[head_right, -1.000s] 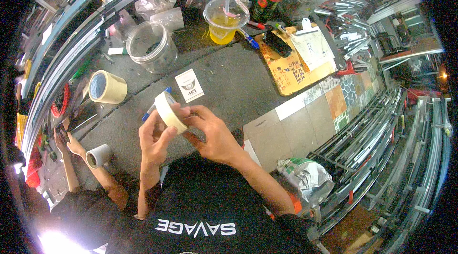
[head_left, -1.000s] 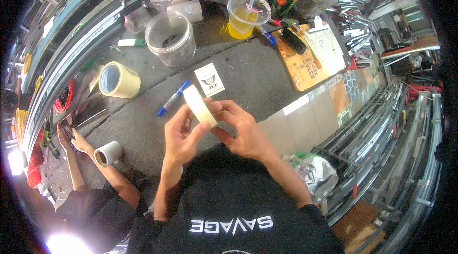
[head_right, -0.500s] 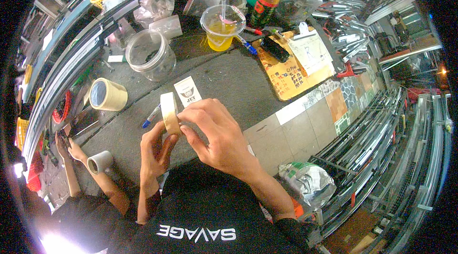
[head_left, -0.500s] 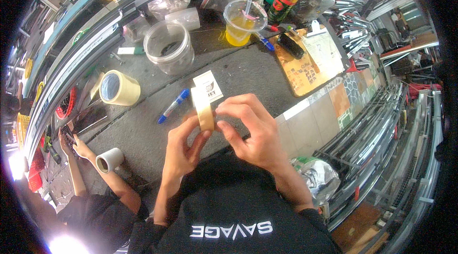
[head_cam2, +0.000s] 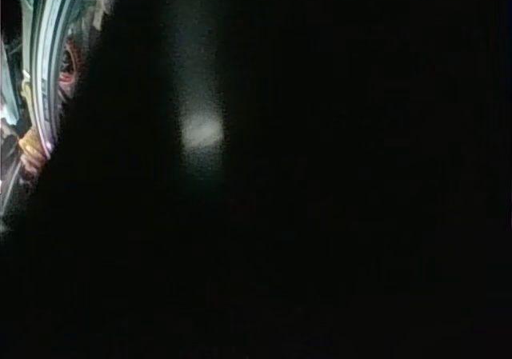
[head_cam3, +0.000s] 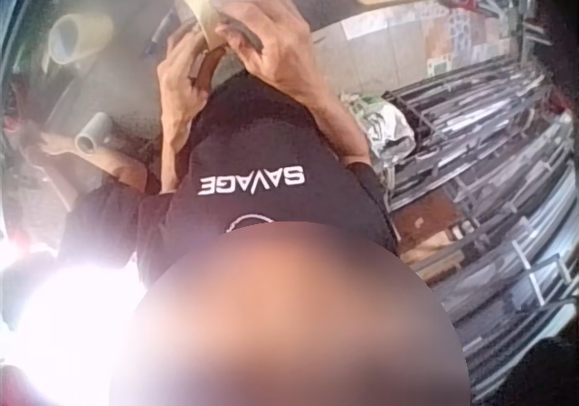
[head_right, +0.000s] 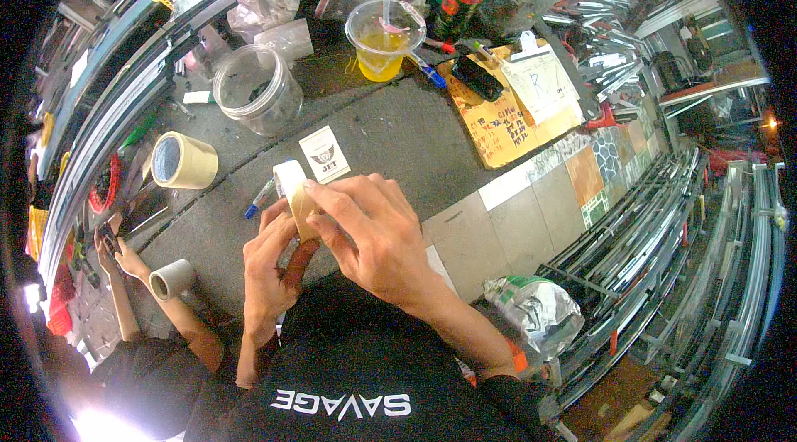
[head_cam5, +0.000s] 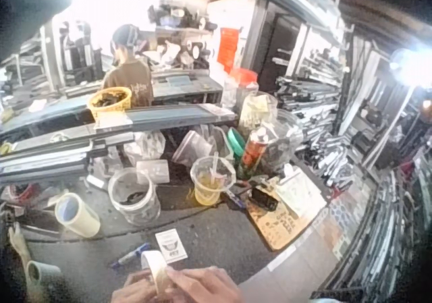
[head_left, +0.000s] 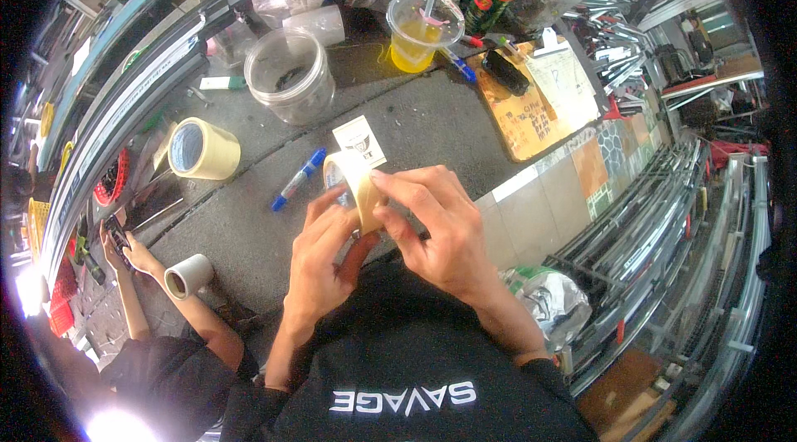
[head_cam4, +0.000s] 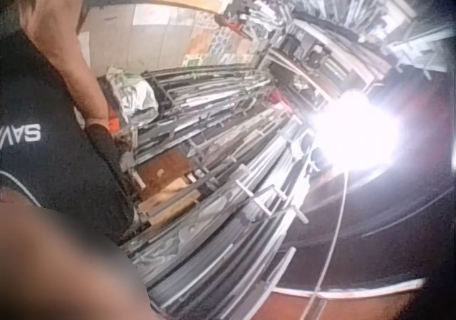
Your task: The person tears off a strip of masking tape, wraps it around a plastic cup, and writes on the tape with a blue marker. They then place the cup on the table and continue handling the tape and marker.
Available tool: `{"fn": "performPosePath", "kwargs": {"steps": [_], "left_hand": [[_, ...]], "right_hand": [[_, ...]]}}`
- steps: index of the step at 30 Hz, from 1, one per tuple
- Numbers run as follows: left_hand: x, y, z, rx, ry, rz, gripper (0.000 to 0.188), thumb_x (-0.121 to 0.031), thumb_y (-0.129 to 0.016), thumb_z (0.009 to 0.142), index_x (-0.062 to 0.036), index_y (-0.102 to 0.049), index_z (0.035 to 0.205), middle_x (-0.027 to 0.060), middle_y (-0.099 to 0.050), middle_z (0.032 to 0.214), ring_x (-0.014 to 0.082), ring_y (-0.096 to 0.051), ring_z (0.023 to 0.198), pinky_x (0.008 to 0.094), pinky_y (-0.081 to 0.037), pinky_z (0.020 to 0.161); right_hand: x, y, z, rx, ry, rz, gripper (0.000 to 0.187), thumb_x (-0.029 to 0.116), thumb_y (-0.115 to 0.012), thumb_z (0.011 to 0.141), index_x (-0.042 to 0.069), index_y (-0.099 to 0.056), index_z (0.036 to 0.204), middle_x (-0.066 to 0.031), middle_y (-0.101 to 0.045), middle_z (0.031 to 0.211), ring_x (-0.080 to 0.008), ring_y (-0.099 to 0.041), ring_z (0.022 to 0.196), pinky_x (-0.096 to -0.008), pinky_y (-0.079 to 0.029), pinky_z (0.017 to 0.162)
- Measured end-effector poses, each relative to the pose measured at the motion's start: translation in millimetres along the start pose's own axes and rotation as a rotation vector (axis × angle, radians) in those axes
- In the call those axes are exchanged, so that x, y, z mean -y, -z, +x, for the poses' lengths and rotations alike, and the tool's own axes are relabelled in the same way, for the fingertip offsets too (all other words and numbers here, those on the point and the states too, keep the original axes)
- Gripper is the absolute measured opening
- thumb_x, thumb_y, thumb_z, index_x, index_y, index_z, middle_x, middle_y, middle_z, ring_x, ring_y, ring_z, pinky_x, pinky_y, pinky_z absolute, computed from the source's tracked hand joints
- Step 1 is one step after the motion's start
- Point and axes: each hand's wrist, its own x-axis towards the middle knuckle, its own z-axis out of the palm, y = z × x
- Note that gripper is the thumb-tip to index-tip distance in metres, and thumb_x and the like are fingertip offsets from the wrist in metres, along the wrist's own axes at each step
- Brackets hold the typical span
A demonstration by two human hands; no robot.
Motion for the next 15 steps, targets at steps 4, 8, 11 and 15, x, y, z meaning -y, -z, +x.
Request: {"fn": "performPosePath", "kwargs": {"steps": [4, 8, 11, 15], "left_hand": [[0, 0, 3, -0.009, -0.028, 0.019, 0.034, 0.004, -0.077, 0.086, -0.0038, -0.073, 0.119, 0.0145, -0.075, 0.102, 0.0336, -0.073, 0.099, 0.0530, -0.046, 0.116], [-2, -1, 5, 0.007, -0.034, 0.037, 0.033, 0.003, -0.077, 0.086, -0.0034, -0.073, 0.118, 0.0138, -0.074, 0.099, 0.0324, -0.073, 0.096, 0.0534, -0.045, 0.116], [-3, -1, 7, 0.019, -0.049, 0.051, 0.032, 0.003, -0.077, 0.086, -0.0027, -0.072, 0.117, 0.0128, -0.073, 0.098, 0.0311, -0.072, 0.095, 0.0532, -0.045, 0.116], [-1, -2, 9, 0.045, -0.092, 0.112, 0.031, 0.002, -0.077, 0.086, -0.0024, -0.072, 0.116, 0.0112, -0.071, 0.094, 0.0299, -0.070, 0.090, 0.0533, -0.045, 0.117]], "right_hand": [[0, 0, 0, -0.028, -0.004, 0.034, 0.026, 0.005, -0.078, 0.093, 0.004, -0.072, 0.118, -0.0132, -0.073, 0.109, -0.0328, -0.071, 0.098, -0.0413, -0.057, 0.083], [0, 4, 3, -0.050, -0.036, 0.117, 0.024, 0.003, -0.078, 0.092, 0.003, -0.071, 0.115, -0.0135, -0.073, 0.108, -0.0319, -0.072, 0.098, -0.0408, -0.058, 0.083], [0, 11, 6, -0.079, -0.067, 0.123, 0.023, 0.002, -0.078, 0.091, 0.003, -0.072, 0.113, -0.0134, -0.073, 0.105, -0.0324, -0.072, 0.098, -0.0409, -0.058, 0.084], [-4, 18, 8, -0.017, -0.028, -0.067, 0.019, 0.002, -0.079, 0.089, 0.003, -0.073, 0.107, -0.0120, -0.074, 0.101, -0.0320, -0.073, 0.096, -0.0409, -0.057, 0.083]]}}
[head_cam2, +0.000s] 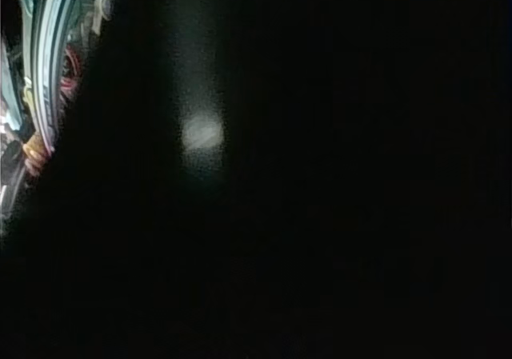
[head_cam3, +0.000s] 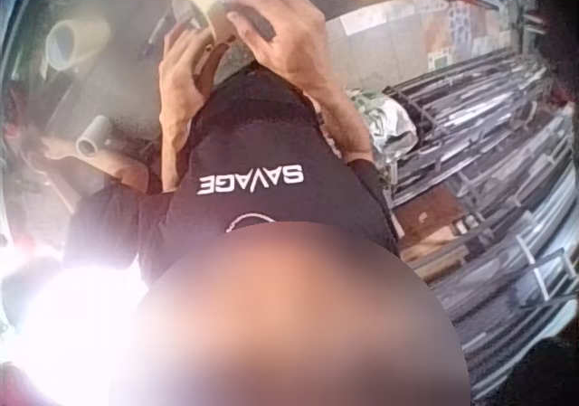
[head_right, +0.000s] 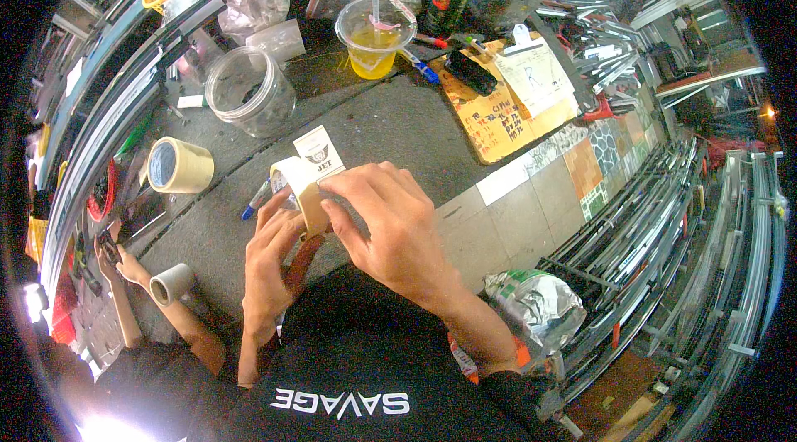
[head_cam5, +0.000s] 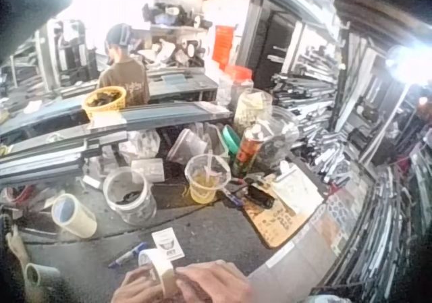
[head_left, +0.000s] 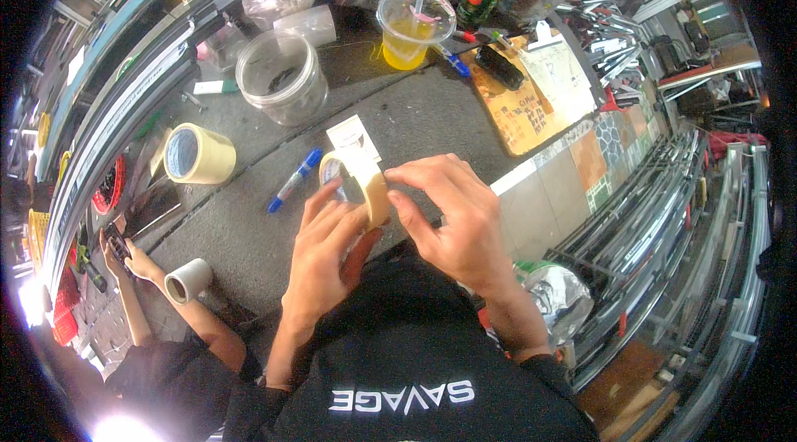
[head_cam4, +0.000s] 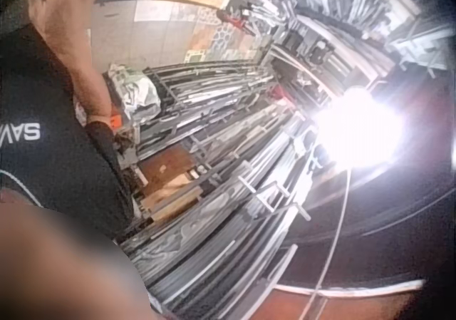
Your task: The person tears off a strip of masking tape, wraps it around a plastic cup, and writes on the tape with a blue marker. They then place the cup on the table and continue handling the tape and marker.
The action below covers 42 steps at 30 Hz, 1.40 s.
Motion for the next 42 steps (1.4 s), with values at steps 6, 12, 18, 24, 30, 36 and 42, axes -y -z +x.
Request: {"fn": "performPosePath", "kwargs": {"steps": [6, 12, 18, 24, 30, 36, 42], "left_hand": [[10, -11, -1, 0.056, -0.042, 0.106, 0.027, 0.003, -0.074, 0.088, -0.0025, -0.072, 0.115, 0.0090, -0.062, 0.082, 0.0280, -0.067, 0.082, 0.0535, -0.042, 0.122], [10, -25, 1, 0.149, -0.047, 0.114, 0.027, 0.003, -0.070, 0.090, -0.0024, -0.072, 0.117, 0.0096, -0.057, 0.076, 0.0276, -0.065, 0.076, 0.0540, -0.039, 0.125], [0, -30, 3, 0.215, 0.031, 0.093, 0.027, -0.001, -0.071, 0.092, -0.0030, -0.072, 0.119, 0.0135, -0.062, 0.081, 0.0349, -0.068, 0.085, 0.0522, -0.045, 0.119], [3, -39, 4, 0.242, 0.062, -0.014, 0.027, -0.002, -0.072, 0.092, -0.0040, -0.072, 0.120, 0.0162, -0.069, 0.091, 0.0383, -0.070, 0.096, 0.0510, -0.047, 0.116], [3, -42, -5, 0.249, 0.096, -0.004, 0.033, 0.004, -0.072, 0.086, -0.0017, -0.072, 0.118, 0.0192, -0.074, 0.109, 0.0397, -0.070, 0.114, 0.0506, -0.041, 0.122], [-11, -47, -41, 0.061, 0.025, 0.063, 0.039, -0.002, -0.071, 0.085, -0.0037, -0.067, 0.124, 0.0099, -0.068, 0.097, 0.0311, -0.068, 0.104, 0.0530, -0.039, 0.123], [-59, -73, -109, -0.135, 0.238, 0.130, 0.036, -0.008, -0.071, 0.088, -0.0035, -0.067, 0.123, 0.0084, -0.066, 0.096, 0.0298, -0.066, 0.098, 0.0533, -0.038, 0.123]], "right_hand": [[-7, 5, -4, 0.094, 0.023, -0.166, 0.015, 0.004, -0.079, 0.087, 0.005, -0.071, 0.100, -0.0079, -0.072, 0.095, -0.0285, -0.070, 0.088, -0.0402, -0.053, 0.080], [-25, 2, -15, 0.180, 0.070, -0.368, 0.021, 0.020, -0.079, 0.084, 0.010, -0.064, 0.096, -0.0053, -0.064, 0.090, -0.0241, -0.065, 0.091, -0.0410, -0.047, 0.085], [-42, 1, -24, 0.139, 0.070, -0.353, 0.025, 0.020, -0.080, 0.079, 0.010, -0.063, 0.095, -0.0069, -0.064, 0.090, -0.0263, -0.065, 0.090, -0.0417, -0.046, 0.084], [-46, 23, -36, 0.139, -0.047, -0.179, 0.020, 0.015, -0.078, 0.085, 0.007, -0.064, 0.097, -0.0094, -0.065, 0.091, -0.0309, -0.065, 0.090, -0.0431, -0.049, 0.083], [-50, 30, -35, 0.191, -0.069, -0.064, 0.015, 0.015, -0.077, 0.092, 0.008, -0.072, 0.104, -0.0107, -0.074, 0.102, -0.0330, -0.071, 0.097, -0.0441, -0.054, 0.088], [-38, 21, -29, 0.282, -0.059, 0.050, 0.015, 0.006, -0.081, 0.089, 0.005, -0.075, 0.102, -0.0115, -0.076, 0.098, -0.0325, -0.072, 0.087, -0.0412, -0.055, 0.078], [-33, 16, -47, 0.557, 0.154, 0.043, 0.010, 0.004, -0.077, 0.086, 0.001, -0.073, 0.095, -0.0137, -0.074, 0.088, -0.0255, -0.073, 0.080, -0.0366, -0.056, 0.075]]}}
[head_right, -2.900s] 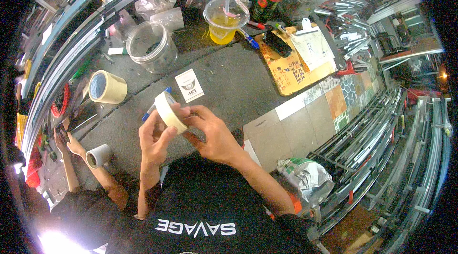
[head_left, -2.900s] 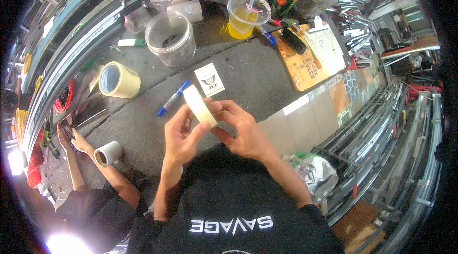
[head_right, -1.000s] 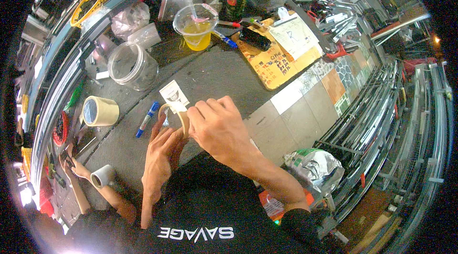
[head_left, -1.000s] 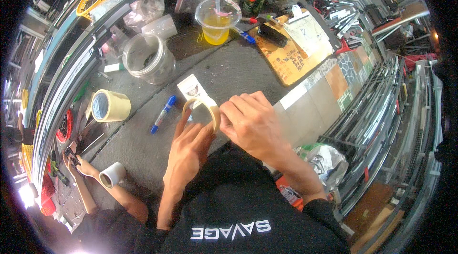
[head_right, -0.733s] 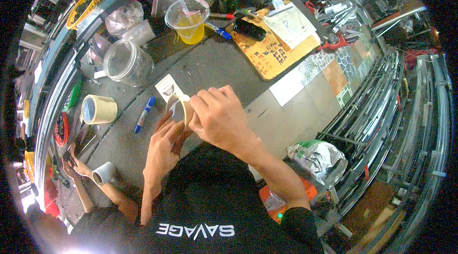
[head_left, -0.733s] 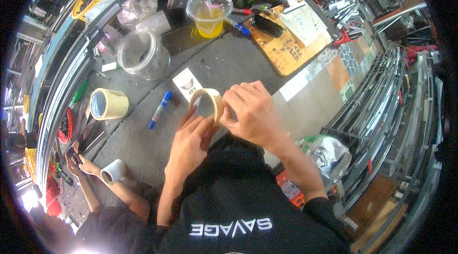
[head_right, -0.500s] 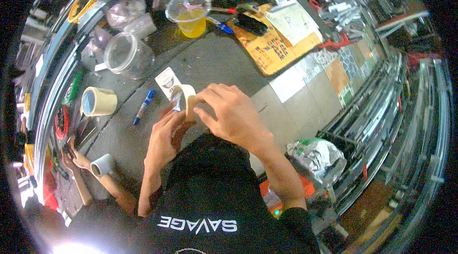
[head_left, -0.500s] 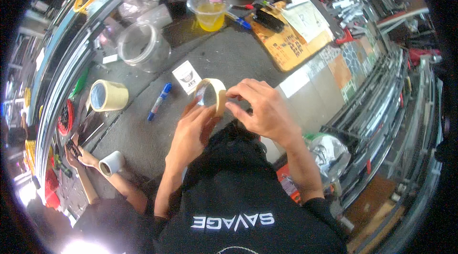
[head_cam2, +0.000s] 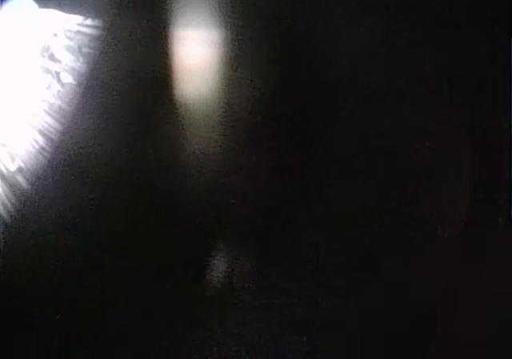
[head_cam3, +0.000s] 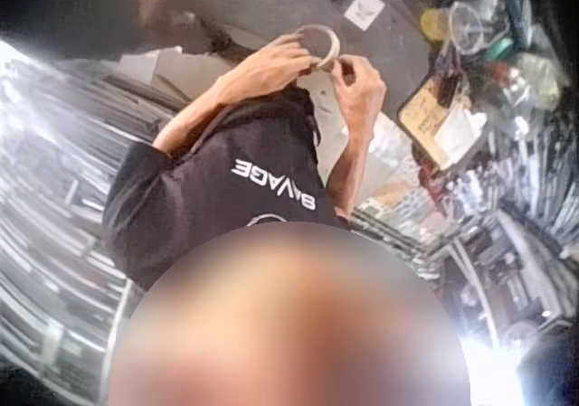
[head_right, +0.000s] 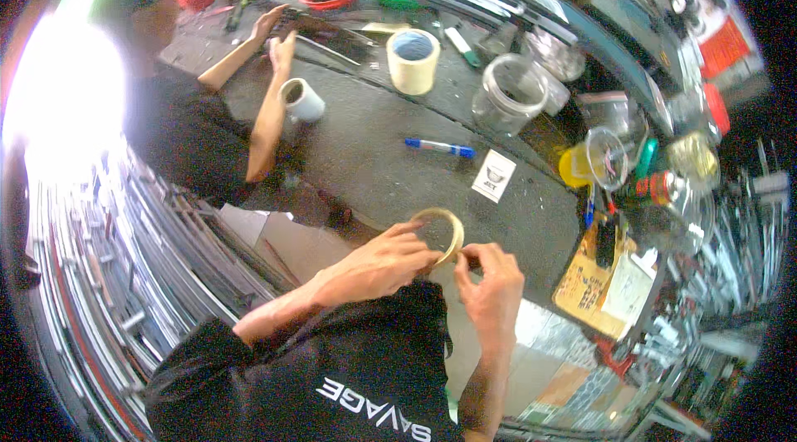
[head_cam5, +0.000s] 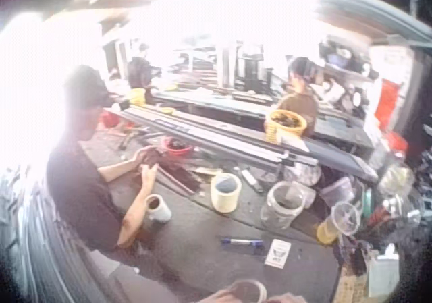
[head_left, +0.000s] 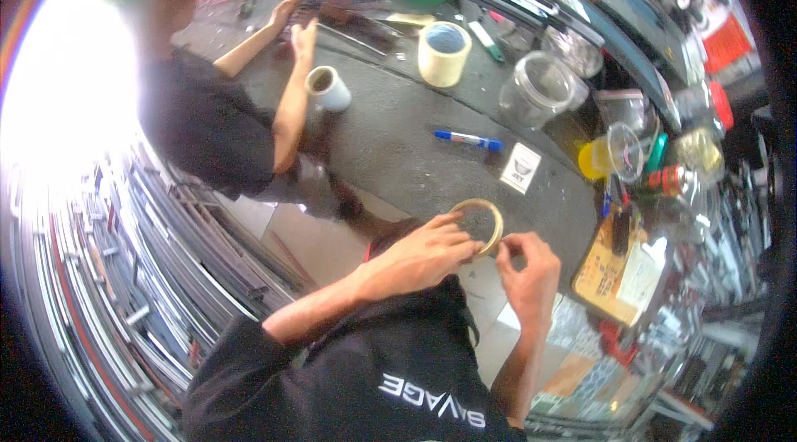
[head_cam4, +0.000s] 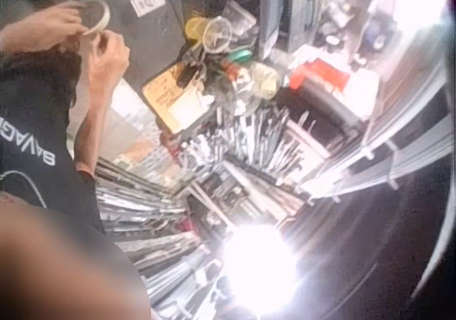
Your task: The person tears off a strip of masking tape, wraps it around a plastic cup, and writes on the tape with a blue marker. They then place the cup on the table and continue handling the tape and marker.
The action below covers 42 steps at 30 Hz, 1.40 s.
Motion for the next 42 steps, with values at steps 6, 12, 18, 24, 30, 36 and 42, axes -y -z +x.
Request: {"fn": "performPosePath", "kwargs": {"steps": [6, 12, 18, 24, 30, 36, 42], "left_hand": [[-41, -14, -92, -0.162, 0.286, -0.019, 0.025, -0.012, -0.064, 0.101, 0.0002, -0.066, 0.123, 0.0183, -0.070, 0.113, 0.0363, -0.065, 0.119, 0.0543, -0.038, 0.122], [-70, 1, -178, -0.323, 0.461, -0.038, 0.023, -0.014, -0.064, 0.103, -0.0009, -0.067, 0.121, 0.0213, -0.070, 0.117, 0.0409, -0.063, 0.125, 0.0527, -0.040, 0.121], [-67, 41, -276, -0.395, 0.546, -0.118, 0.027, -0.021, -0.065, 0.104, -0.0019, -0.068, 0.122, 0.0213, -0.071, 0.120, 0.0442, -0.060, 0.131, 0.0532, -0.041, 0.120], [-52, 99, -411, -0.520, 0.640, -0.030, 0.028, -0.016, -0.068, 0.100, -0.0008, -0.069, 0.123, 0.0194, -0.074, 0.115, 0.0397, -0.064, 0.125, 0.0515, -0.044, 0.117], [-45, 152, -534, -0.847, 0.965, 0.090, 0.027, -0.011, -0.072, 0.094, 0.0000, -0.072, 0.118, 0.0213, -0.076, 0.112, 0.0387, -0.071, 0.111, 0.0478, -0.050, 0.106], [-2, 214, -603, -1.026, 1.042, 0.223, 0.028, -0.008, -0.071, 0.095, -0.0021, -0.073, 0.122, 0.0181, -0.075, 0.096, 0.0343, -0.073, 0.098, 0.0453, -0.053, 0.094], [70, 326, -636, -1.034, 1.059, 0.298, 0.023, -0.008, -0.068, 0.097, -0.0022, -0.073, 0.118, 0.0151, -0.075, 0.092, 0.0328, -0.073, 0.092, 0.0441, -0.052, 0.090]], "right_hand": [[30, -43, -11, 0.311, 0.138, 0.136, 0.015, 0.009, -0.078, 0.081, 0.007, -0.066, 0.090, -0.0081, -0.070, 0.085, -0.0297, -0.067, 0.077, -0.0429, -0.053, 0.074], [94, -84, -17, 0.508, 0.362, 0.210, 0.011, 0.006, -0.074, 0.083, -0.001, -0.067, 0.089, -0.0135, -0.070, 0.079, -0.0266, -0.071, 0.074, -0.0378, -0.056, 0.071], [174, -136, -11, 0.859, 0.396, 0.311, 0.015, 0.009, -0.076, 0.090, -0.002, -0.069, 0.095, -0.0138, -0.073, 0.083, -0.0222, -0.072, 0.075, -0.0348, -0.057, 0.072], [279, -267, -24, 1.130, 0.404, 0.339, 0.014, 0.010, -0.073, 0.090, -0.002, -0.069, 0.097, -0.0141, -0.073, 0.087, -0.0206, -0.072, 0.079, -0.0351, -0.058, 0.074], [399, -420, -55, 1.109, 0.743, 0.330, 0.021, 0.018, -0.075, 0.087, 0.001, -0.064, 0.094, -0.0194, -0.069, 0.088, -0.0369, -0.070, 0.080, -0.0441, -0.057, 0.075], [498, -519, -41, 1.088, 0.906, 0.364, 0.019, 0.014, -0.077, 0.085, 0.002, -0.065, 0.093, -0.0171, -0.066, 0.089, -0.0367, -0.068, 0.083, -0.0476, -0.056, 0.076], [580, -608, 16, 1.018, 0.975, 0.361, 0.028, 0.017, -0.081, 0.083, 0.002, -0.062, 0.096, -0.0169, -0.063, 0.096, -0.0404, -0.068, 0.091, -0.0486, -0.057, 0.081]]}}
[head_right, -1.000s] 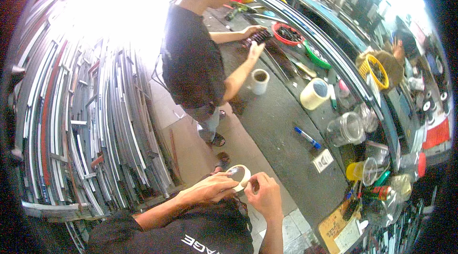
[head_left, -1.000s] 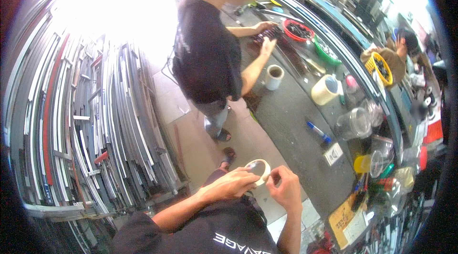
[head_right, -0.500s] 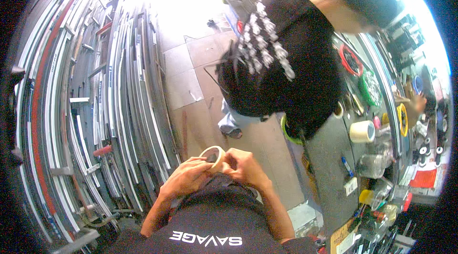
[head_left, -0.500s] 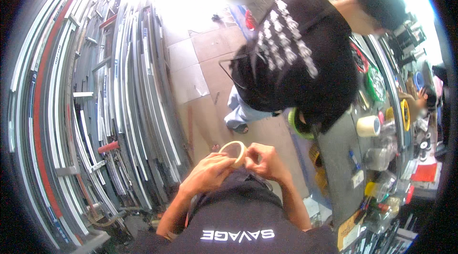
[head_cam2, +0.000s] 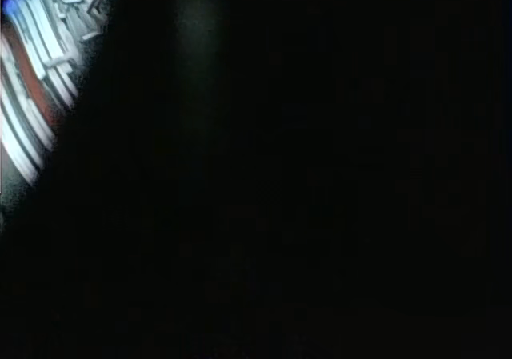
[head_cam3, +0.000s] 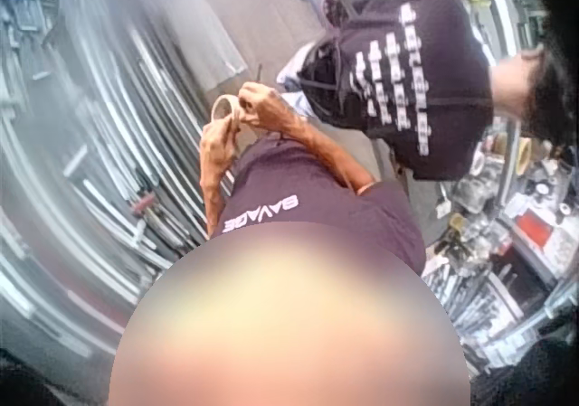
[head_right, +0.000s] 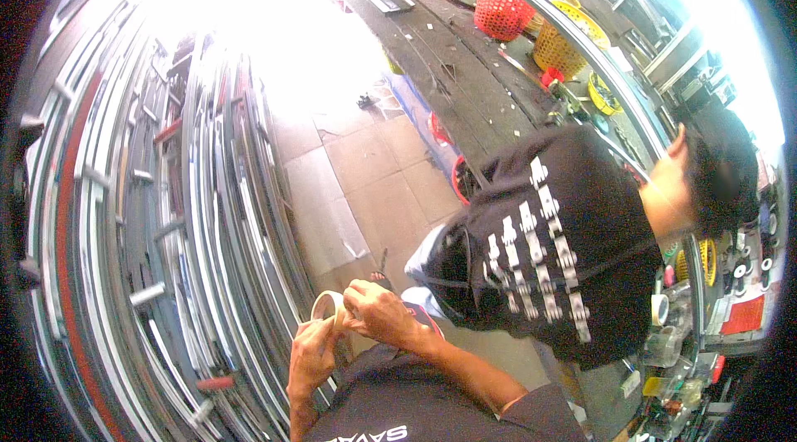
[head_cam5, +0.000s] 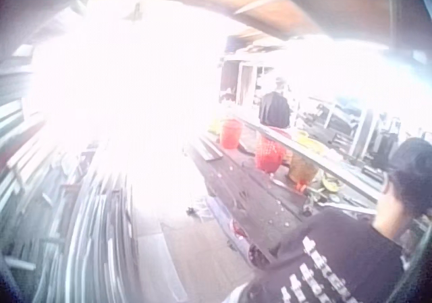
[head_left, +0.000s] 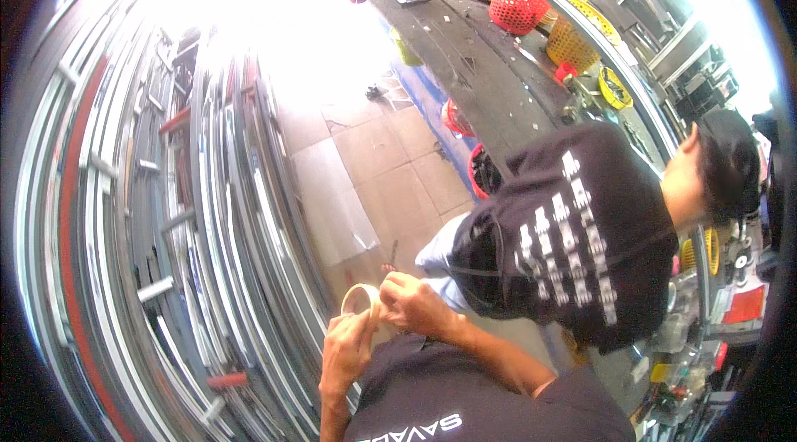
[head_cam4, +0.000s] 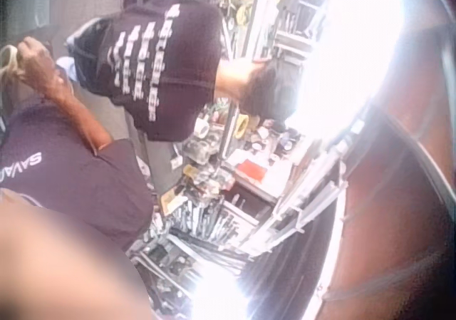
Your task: The person tears off a strip of masking tape, wraps it around a plastic cup, and writes on the tape with a blue marker. They then place the cup on the table and continue handling the tape and marker.
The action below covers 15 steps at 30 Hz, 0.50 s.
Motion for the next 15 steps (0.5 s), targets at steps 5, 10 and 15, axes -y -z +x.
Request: {"fn": "performPosePath", "kwargs": {"steps": [5, 10, 15], "left_hand": [[19, 32, 120, 0.089, -0.028, 0.061, 0.020, -0.008, -0.072, 0.094, -0.0002, -0.074, 0.112, 0.0158, -0.076, 0.095, 0.0342, -0.073, 0.093, 0.0441, -0.052, 0.091], [39, 57, 239, 0.193, -0.088, 0.027, 0.023, -0.007, -0.073, 0.092, -0.0002, -0.074, 0.114, 0.0182, -0.076, 0.099, 0.0355, -0.073, 0.094, 0.0444, -0.052, 0.090], [76, 72, 359, 0.270, -0.105, -0.064, 0.025, -0.007, -0.073, 0.094, 0.0008, -0.073, 0.117, 0.0206, -0.077, 0.103, 0.0404, -0.072, 0.096, 0.0453, -0.054, 0.089]], "right_hand": [[-29, 32, 88, -0.144, -0.037, 0.060, 0.029, 0.010, -0.077, 0.085, 0.002, -0.057, 0.104, -0.0189, -0.063, 0.096, -0.0429, -0.067, 0.092, -0.0506, -0.056, 0.081], [-50, 75, 172, -0.285, -0.208, 0.128, 0.028, 0.005, -0.075, 0.087, 0.003, -0.053, 0.103, -0.0195, -0.063, 0.089, -0.0439, -0.068, 0.088, -0.0514, -0.054, 0.077], [-76, 113, 262, -0.378, -0.364, 0.204, 0.028, 0.001, -0.076, 0.089, 0.003, -0.052, 0.103, -0.0209, -0.065, 0.089, -0.0440, -0.069, 0.082, -0.0484, -0.055, 0.072]]}}
